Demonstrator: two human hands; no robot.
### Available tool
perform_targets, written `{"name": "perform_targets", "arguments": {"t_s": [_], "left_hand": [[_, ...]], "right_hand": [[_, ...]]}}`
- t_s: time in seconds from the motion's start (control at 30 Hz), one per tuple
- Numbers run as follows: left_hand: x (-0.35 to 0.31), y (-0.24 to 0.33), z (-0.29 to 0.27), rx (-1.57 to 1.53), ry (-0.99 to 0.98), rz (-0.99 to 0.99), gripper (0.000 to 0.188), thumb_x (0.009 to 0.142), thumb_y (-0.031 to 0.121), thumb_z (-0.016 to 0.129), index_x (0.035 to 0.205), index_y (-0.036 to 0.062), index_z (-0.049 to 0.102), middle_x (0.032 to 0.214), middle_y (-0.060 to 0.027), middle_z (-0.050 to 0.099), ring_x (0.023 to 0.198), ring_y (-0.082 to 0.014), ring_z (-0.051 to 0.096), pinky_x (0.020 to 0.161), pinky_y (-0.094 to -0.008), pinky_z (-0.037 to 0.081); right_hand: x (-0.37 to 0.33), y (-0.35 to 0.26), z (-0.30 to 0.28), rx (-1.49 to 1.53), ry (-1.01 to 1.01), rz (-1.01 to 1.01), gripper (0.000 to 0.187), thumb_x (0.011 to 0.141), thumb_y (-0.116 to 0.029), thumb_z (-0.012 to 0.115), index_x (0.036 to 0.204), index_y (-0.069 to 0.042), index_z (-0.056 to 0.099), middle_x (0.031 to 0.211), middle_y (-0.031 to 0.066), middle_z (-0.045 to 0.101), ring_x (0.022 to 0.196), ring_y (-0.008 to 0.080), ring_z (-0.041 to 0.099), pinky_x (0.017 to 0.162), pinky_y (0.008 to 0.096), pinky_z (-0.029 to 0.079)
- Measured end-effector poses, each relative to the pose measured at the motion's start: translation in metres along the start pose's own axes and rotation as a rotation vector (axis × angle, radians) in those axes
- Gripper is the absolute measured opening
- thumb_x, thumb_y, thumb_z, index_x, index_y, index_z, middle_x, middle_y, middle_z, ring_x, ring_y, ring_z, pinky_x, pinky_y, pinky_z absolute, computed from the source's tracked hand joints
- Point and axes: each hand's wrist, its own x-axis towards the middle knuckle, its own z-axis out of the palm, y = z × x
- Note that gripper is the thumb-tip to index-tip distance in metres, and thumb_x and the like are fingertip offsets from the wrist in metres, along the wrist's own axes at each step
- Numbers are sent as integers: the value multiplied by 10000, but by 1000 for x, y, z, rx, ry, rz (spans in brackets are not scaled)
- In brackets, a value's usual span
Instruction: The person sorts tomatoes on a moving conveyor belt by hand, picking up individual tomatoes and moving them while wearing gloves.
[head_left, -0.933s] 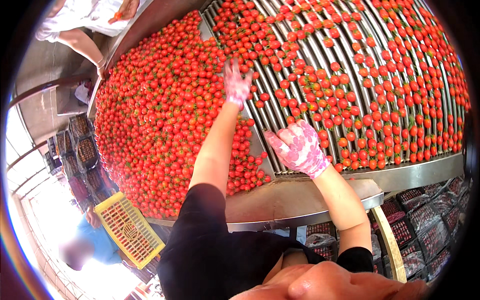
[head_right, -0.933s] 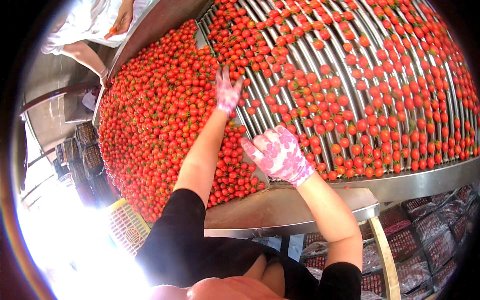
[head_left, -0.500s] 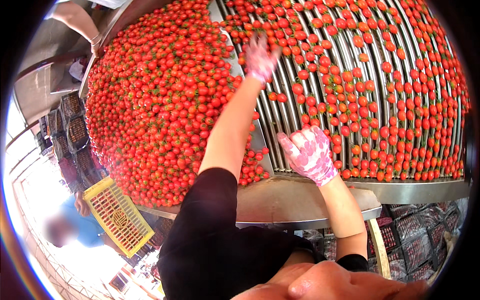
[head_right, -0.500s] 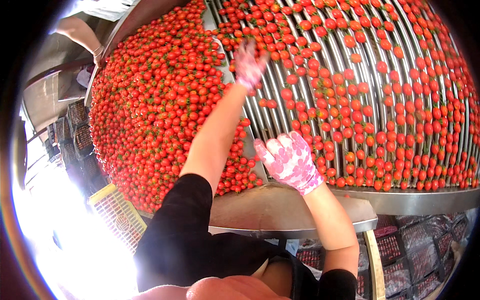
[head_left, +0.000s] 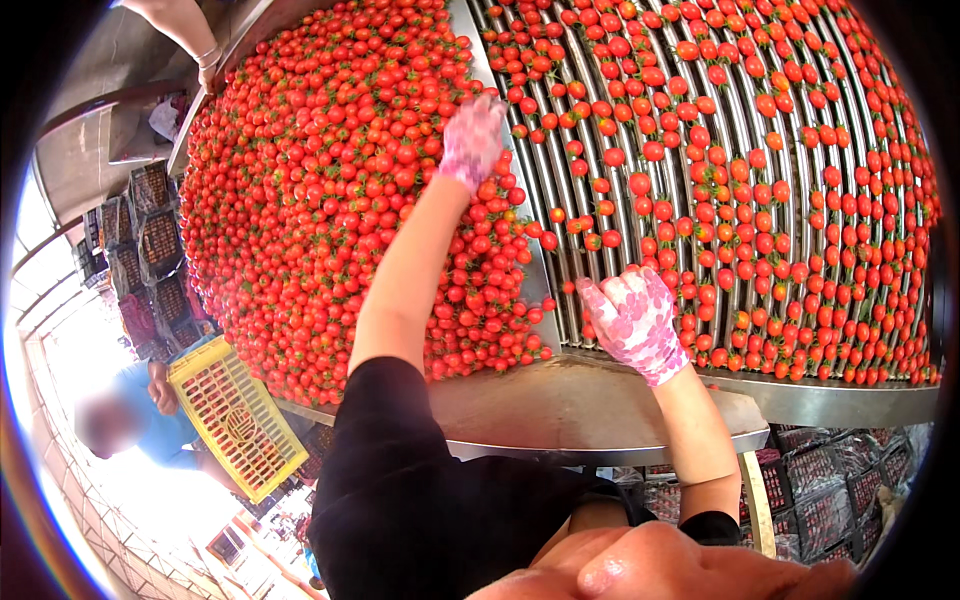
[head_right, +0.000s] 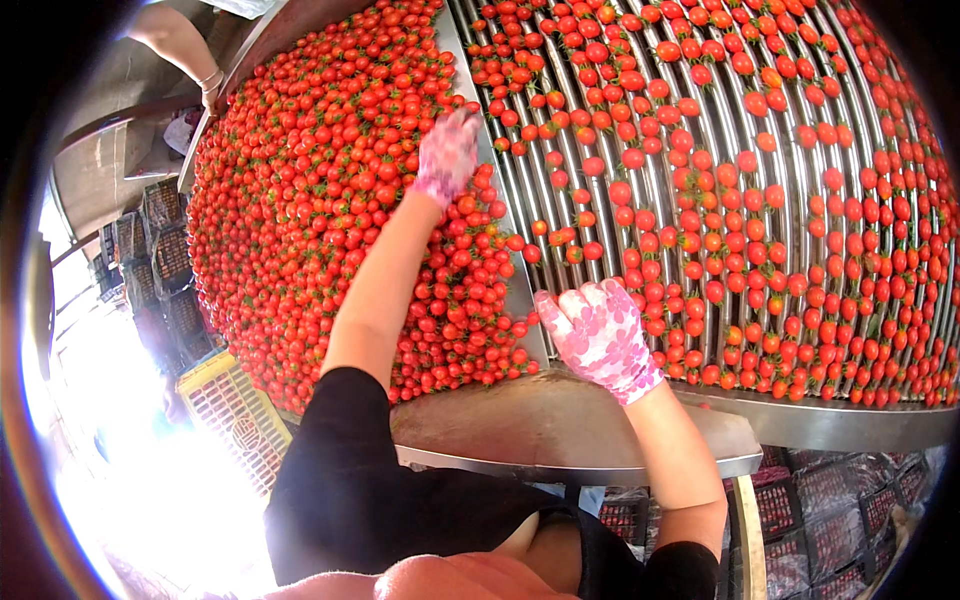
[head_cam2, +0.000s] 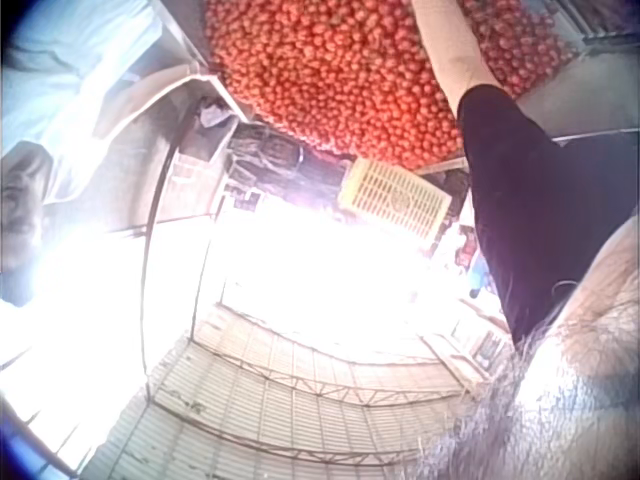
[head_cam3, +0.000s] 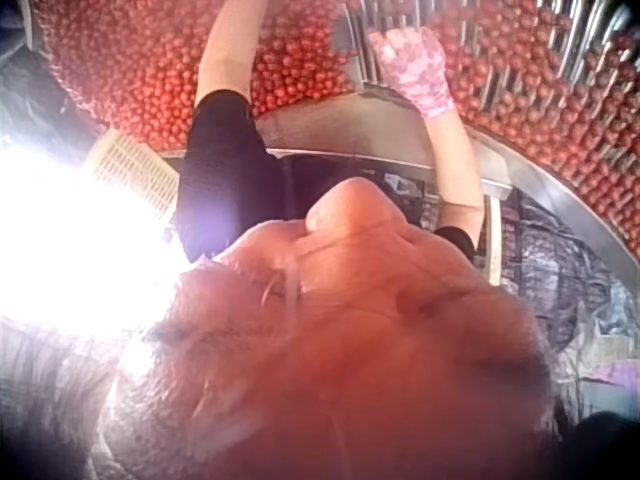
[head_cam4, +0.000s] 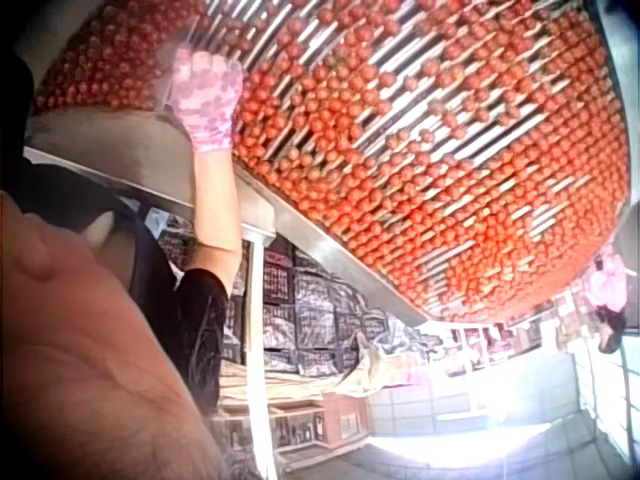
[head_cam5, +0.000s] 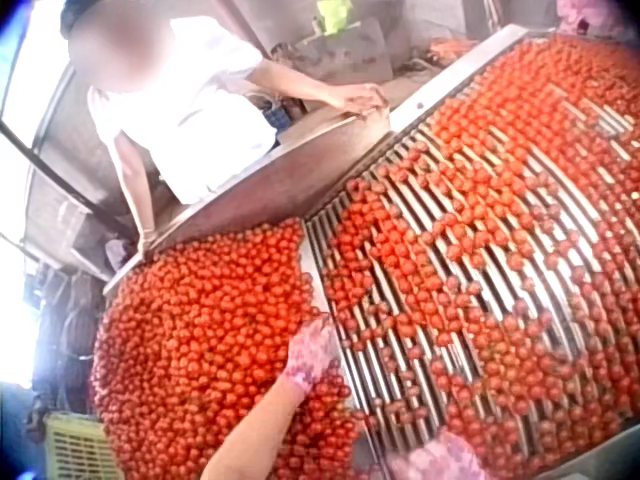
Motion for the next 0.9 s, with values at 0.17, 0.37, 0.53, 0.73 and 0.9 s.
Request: {"name": "perform_targets", "arguments": {"t_s": [0.17,0.37,0.53,0.73,0.9], "left_hand": [[50,-29,34,388,-356,-20,186,885,116,535,1026,79,651,1045,-133,671,1000,-311,662,796,-442,550],[32,36,-22,-147,-223,-244,286,881,199,613,1141,89,660,1078,-145,687,957,-295,684,796,-384,571],[-63,155,-66,-922,32,-64,316,857,183,710,1143,59,663,1000,-111,681,933,-212,675,834,-347,559],[-57,116,-63,-800,149,-16,355,850,133,692,1192,81,617,1247,-131,606,1175,-318,562,1015,-427,459],[-63,-64,-20,327,110,-157,575,864,444,657,1317,103,558,1309,-142,581,1235,-351,514,1020,-534,420]], "right_hand": [[1,3,9,156,39,160,343,730,15,629,1057,-84,660,772,60,501,737,261,555,635,411,477],[-7,24,3,1425,238,1153,561,888,-50,520,1431,15,392,1308,187,547,1069,267,644,935,364,529],[-1,26,5,1965,424,1148,743,835,-95,531,1506,32,239,1429,212,415,1256,333,523,1046,468,463],[-17,40,17,2276,671,1030,318,897,-49,578,1199,42,538,1117,163,571,824,171,522,707,256,487],[-11,33,19,2265,794,1016,326,931,-124,609,1223,11,556,1023,105,567,727,138,444,611,248,385]]}}
